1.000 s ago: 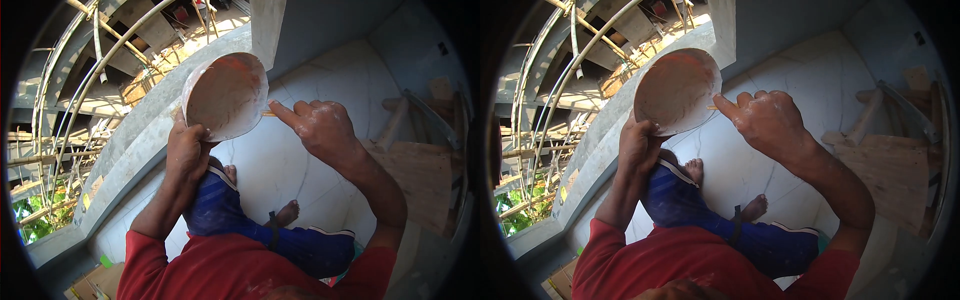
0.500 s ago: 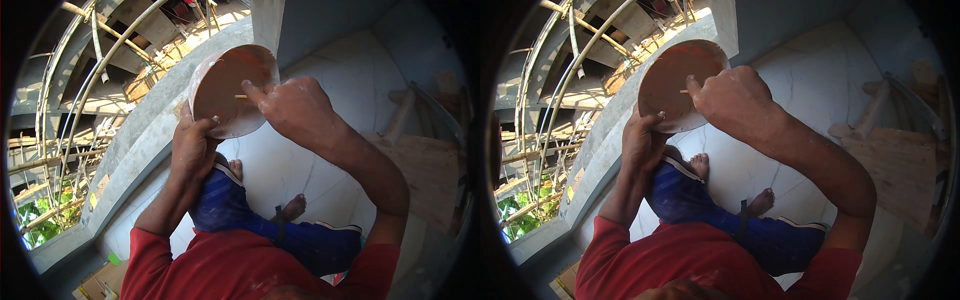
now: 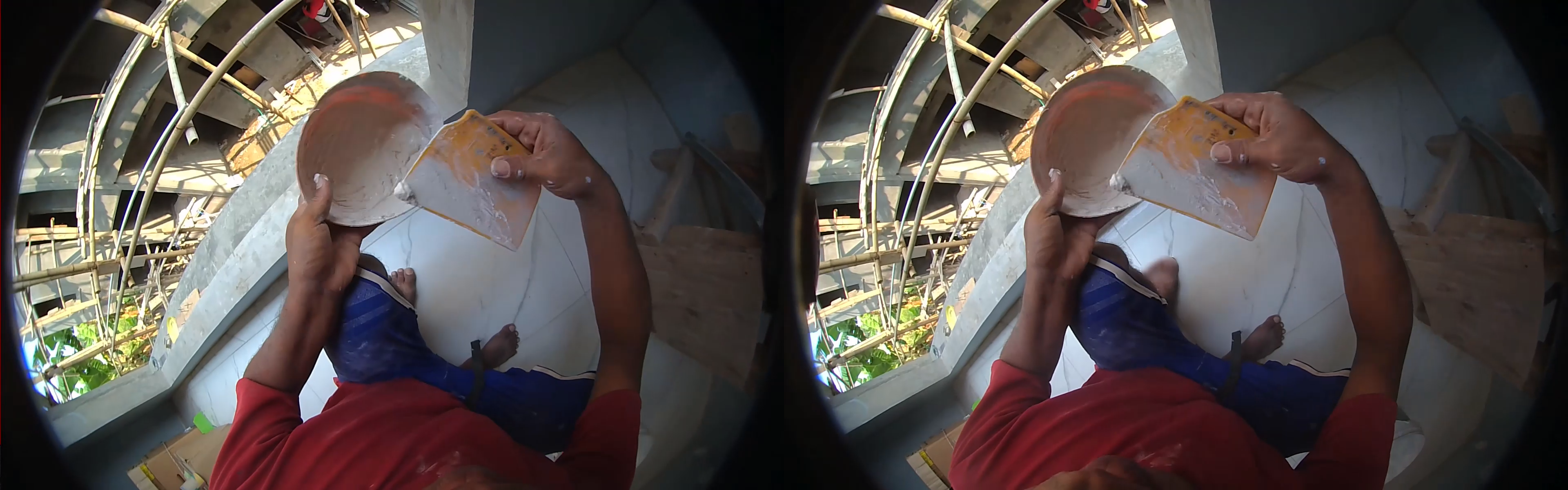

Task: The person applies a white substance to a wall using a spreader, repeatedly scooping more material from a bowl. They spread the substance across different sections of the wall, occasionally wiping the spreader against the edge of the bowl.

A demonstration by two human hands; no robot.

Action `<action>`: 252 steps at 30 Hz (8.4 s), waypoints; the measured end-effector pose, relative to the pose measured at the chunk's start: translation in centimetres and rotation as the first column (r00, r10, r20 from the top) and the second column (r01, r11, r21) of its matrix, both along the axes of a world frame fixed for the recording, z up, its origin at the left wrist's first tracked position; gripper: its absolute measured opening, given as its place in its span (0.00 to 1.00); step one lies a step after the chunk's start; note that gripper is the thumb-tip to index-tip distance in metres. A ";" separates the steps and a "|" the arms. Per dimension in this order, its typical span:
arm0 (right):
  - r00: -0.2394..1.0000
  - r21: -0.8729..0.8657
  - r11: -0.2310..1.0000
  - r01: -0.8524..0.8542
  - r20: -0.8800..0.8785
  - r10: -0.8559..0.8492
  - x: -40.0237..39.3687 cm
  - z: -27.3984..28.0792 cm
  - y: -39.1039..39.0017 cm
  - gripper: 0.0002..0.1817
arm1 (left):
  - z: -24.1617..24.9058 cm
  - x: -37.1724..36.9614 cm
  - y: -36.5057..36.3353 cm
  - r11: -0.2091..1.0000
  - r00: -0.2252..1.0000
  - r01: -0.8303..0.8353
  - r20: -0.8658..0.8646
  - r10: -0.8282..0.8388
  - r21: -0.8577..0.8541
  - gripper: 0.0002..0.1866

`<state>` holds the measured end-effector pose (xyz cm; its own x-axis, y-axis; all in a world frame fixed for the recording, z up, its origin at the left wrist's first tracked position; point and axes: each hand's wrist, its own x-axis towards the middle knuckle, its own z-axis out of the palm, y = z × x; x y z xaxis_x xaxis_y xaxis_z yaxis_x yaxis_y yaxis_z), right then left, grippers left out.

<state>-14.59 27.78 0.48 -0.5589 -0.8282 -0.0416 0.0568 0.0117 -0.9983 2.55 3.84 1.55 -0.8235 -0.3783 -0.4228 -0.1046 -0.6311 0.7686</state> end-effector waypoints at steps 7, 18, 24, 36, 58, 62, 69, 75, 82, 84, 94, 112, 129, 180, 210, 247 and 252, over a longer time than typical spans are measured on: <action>0.860 -0.136 0.858 0.495 0.218 -0.462 -6.4 -10.7 10.4 0.25 | 0.3 1.4 -2.3 0.957 0.958 -0.286 -0.034 0.285 -0.050 0.28; 0.311 0.100 0.401 0.910 0.473 -0.824 8.2 -31.5 -9.7 0.16 | -0.3 3.1 -7.3 0.962 0.962 -0.273 0.008 0.273 -0.017 0.31; 0.361 0.251 0.385 0.888 0.138 -0.922 11.2 -27.5 -17.3 0.16 | -0.2 4.1 -8.7 0.942 0.941 -0.336 0.029 0.336 -0.006 0.32; 0.323 0.288 0.226 0.930 -0.351 -0.879 7.9 -25.4 -23.7 0.23 | -0.3 5.2 -11.2 0.924 0.925 -0.377 0.035 0.379 -0.062 0.32; 0.381 0.239 0.391 0.889 0.088 -0.920 10.5 -26.0 -18.3 0.14 | -0.3 4.4 -11.2 0.937 0.936 -0.348 0.066 0.345 0.032 0.34; 0.262 0.254 0.284 0.924 0.120 -0.958 9.9 -27.2 -18.6 0.15 | -0.2 4.5 -10.9 0.952 0.951 -0.302 0.054 0.305 -0.051 0.34; 0.327 0.277 0.295 0.914 -0.074 -0.942 7.7 -25.7 -19.9 0.19 | -0.2 4.8 -11.4 0.942 0.941 -0.336 0.048 0.336 -0.006 0.35; 0.330 0.163 0.315 0.935 -0.072 -0.941 10.4 -27.0 -19.1 0.20 | -0.2 4.6 -11.4 0.940 0.941 -0.337 0.052 0.335 0.046 0.35; 0.354 0.361 0.330 0.872 0.000 -0.935 6.8 -28.0 -18.2 0.14 | -0.2 5.1 -11.4 0.955 0.955 -0.295 0.022 0.295 -0.002 0.36; 0.371 0.344 0.346 0.873 -0.006 -0.929 7.5 -27.8 -18.3 0.14 | -0.3 5.1 -11.5 0.954 0.954 -0.299 0.018 0.299 -0.009 0.36; 0.360 0.446 0.274 0.852 -0.119 -0.925 6.9 -28.5 -19.4 0.13 | -0.1 5.1 -11.9 0.963 0.962 -0.270 0.030 0.270 0.008 0.35; 0.384 0.207 0.383 0.900 0.039 -0.923 9.8 -27.9 -18.5 0.16 | -0.4 4.3 -11.7 0.958 0.957 -0.287 0.044 0.286 0.025 0.36; 0.423 0.319 0.371 0.872 -0.111 -0.899 9.7 -29.6 -19.9 0.13 | -0.5 3.8 -11.5 0.971 0.969 -0.233 0.065 0.236 -0.059 0.36; 0.296 0.180 0.284 0.942 -0.042 -0.954 6.7 -29.2 -18.2 0.19 | -0.5 4.0 -11.0 0.977 0.965 -0.209 0.151 0.213 -0.045 0.34; 0.669 -0.127 0.658 0.742 0.097 -0.737 1.4 -17.9 6.0 0.17 | -6.0 -4.7 -4.0 0.834 0.783 0.548 0.384 -0.490 -0.054 0.31; 0.962 0.417 0.907 0.052 0.222 -0.157 5.6 -16.0 14.9 0.18 | -10.1 -5.5 13.2 0.723 0.706 0.685 0.332 -0.626 -0.095 0.35; 0.942 0.569 0.770 0.288 -0.313 -0.121 6.5 -12.2 12.5 0.19 | -7.5 -4.4 11.1 0.763 0.745 0.631 0.383 -0.546 -0.142 0.36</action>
